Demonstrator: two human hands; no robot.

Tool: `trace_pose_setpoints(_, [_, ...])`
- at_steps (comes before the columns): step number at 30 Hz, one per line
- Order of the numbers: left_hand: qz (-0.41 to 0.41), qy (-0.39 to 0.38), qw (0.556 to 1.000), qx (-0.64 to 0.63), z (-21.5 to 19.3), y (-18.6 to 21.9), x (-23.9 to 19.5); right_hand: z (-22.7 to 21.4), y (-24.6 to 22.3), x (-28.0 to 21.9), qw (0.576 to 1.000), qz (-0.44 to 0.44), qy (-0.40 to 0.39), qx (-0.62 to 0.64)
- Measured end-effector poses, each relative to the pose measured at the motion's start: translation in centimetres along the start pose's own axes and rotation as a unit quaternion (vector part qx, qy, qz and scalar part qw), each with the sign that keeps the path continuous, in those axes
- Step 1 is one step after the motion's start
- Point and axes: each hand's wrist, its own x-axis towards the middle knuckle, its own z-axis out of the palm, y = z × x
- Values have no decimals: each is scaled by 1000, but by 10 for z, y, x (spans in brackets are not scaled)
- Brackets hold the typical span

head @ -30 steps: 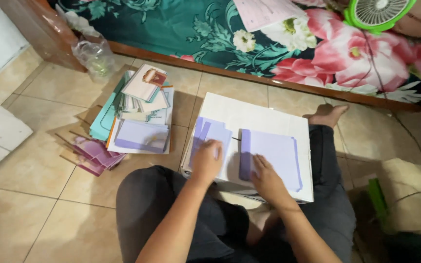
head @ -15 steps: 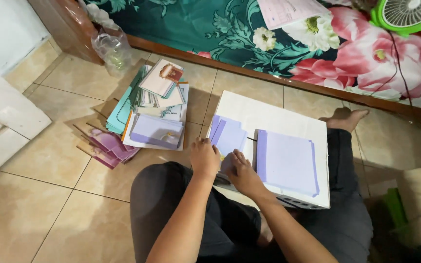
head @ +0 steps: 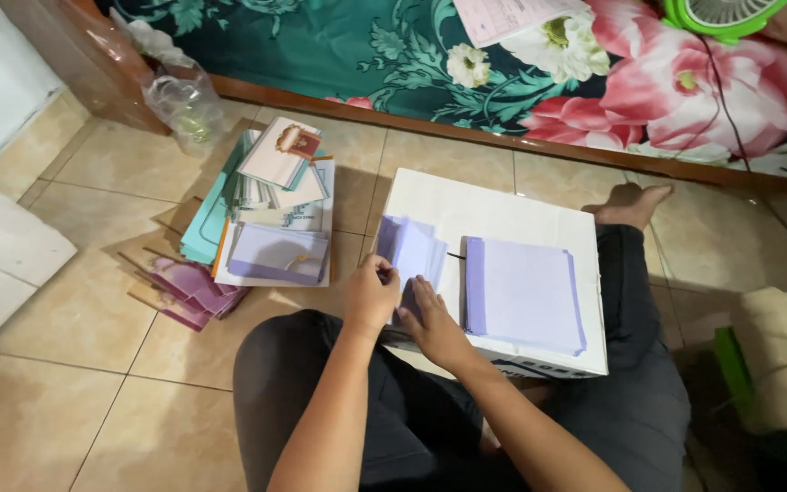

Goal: Folding paper inserts and stacking them on a box

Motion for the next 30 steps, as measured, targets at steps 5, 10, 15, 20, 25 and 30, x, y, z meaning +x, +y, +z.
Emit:
trace_pose_setpoints(5, [21, -55, 987, -148, -1, 25, -21, -21, -17, -16, 974, 86, 36, 206])
trace_pose_setpoints(10, [6, -132, 955, -267, 48, 41, -48, -60, 10, -38, 959, 87, 126, 238])
trace_pose_setpoints(15, [45, -125, 944, -302, 100, 35, -39, -84, 201, -36, 946, 200, 251, 49])
trace_pose_setpoints(20, [98, -61, 989, -91, 126, 28, -35, -112, 204, -53, 921, 234, 307, 51])
trace_pose_setpoints(25, [284, 54, 946, 150, 110, 41, -53, -101, 214, -50, 915, 256, 302, 76])
trace_pose_setpoints(30, [419, -107, 886, 169, 104, 35, -54, -94, 232, -51, 916, 252, 310, 38])
